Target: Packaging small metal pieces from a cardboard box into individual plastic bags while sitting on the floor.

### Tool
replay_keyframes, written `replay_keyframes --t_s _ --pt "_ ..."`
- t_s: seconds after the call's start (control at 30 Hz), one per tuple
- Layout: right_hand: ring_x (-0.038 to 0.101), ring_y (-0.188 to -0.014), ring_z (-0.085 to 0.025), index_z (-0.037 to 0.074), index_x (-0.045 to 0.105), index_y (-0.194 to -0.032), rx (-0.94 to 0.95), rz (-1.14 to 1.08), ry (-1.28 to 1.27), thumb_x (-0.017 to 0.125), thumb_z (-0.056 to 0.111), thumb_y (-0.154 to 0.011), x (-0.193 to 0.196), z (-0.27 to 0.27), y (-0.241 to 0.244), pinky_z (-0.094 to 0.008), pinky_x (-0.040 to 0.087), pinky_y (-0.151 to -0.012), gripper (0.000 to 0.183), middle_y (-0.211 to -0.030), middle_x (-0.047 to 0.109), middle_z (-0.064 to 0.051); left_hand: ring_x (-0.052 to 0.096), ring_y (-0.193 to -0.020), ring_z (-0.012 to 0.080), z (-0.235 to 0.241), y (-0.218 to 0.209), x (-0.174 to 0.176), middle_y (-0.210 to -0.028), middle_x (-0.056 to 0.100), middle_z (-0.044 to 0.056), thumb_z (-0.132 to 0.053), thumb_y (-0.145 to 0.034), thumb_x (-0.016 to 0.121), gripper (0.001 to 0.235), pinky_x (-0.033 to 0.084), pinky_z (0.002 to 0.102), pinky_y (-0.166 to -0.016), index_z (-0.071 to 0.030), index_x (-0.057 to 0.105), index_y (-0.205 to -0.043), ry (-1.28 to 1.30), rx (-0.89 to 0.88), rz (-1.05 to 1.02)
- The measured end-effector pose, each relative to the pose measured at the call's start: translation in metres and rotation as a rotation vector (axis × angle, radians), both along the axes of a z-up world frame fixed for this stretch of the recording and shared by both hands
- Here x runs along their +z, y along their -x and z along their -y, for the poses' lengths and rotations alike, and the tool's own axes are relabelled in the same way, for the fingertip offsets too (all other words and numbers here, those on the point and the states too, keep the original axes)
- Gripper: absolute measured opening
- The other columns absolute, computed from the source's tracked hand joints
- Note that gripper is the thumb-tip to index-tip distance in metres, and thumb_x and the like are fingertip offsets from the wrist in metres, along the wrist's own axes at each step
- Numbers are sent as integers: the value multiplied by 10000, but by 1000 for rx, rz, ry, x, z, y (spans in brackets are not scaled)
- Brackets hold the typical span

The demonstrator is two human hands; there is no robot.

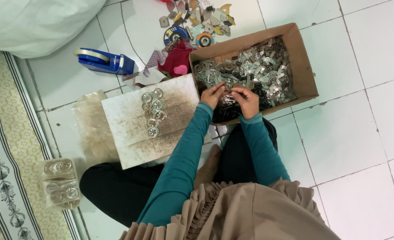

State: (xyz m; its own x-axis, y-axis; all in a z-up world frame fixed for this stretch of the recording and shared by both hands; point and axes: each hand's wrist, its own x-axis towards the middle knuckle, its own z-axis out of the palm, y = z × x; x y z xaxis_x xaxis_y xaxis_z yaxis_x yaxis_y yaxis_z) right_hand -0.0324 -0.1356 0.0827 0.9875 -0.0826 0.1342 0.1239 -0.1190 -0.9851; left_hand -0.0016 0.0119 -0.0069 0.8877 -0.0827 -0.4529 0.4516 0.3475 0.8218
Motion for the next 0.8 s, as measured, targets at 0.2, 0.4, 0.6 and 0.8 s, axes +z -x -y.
replay_keyframes --t_s 0.2,0.4,0.6,0.8 --pt "669 -947 -187 4 805 -1049 32 39 35 828 5 -902 -9 0 -5 -377 557 -825 149 -976 731 -145 731 -937 208 3 3 -4 -1107 737 229 -189 -925 846 443 678 284 -797 -21 689 -1303 153 97 15" --pt "691 -845 -221 -39 724 -1240 16 -36 -22 838 18 -923 -27 7 -13 -373 571 -671 341 -1028 701 -225 748 -848 248 5 -3 -19 -946 723 216 -107 -966 749 314 696 359 -792 -68 724 -1276 127 53 12" --pt "678 -796 -118 18 785 -1134 -10 -93 -9 884 41 -857 -36 8 -17 -265 583 -639 295 -956 704 -115 739 -857 218 3 -1 0 -1001 734 241 -80 -980 702 293 691 334 -774 -78 739 -1271 82 7 28" --pt "693 -723 -126 52 799 -1108 -14 -169 -30 838 41 -897 -31 4 -15 -263 583 -611 215 -875 732 -113 723 -1051 262 2 7 19 -1160 727 181 -139 -978 732 260 661 386 -882 -165 776 -1233 -176 -27 124"
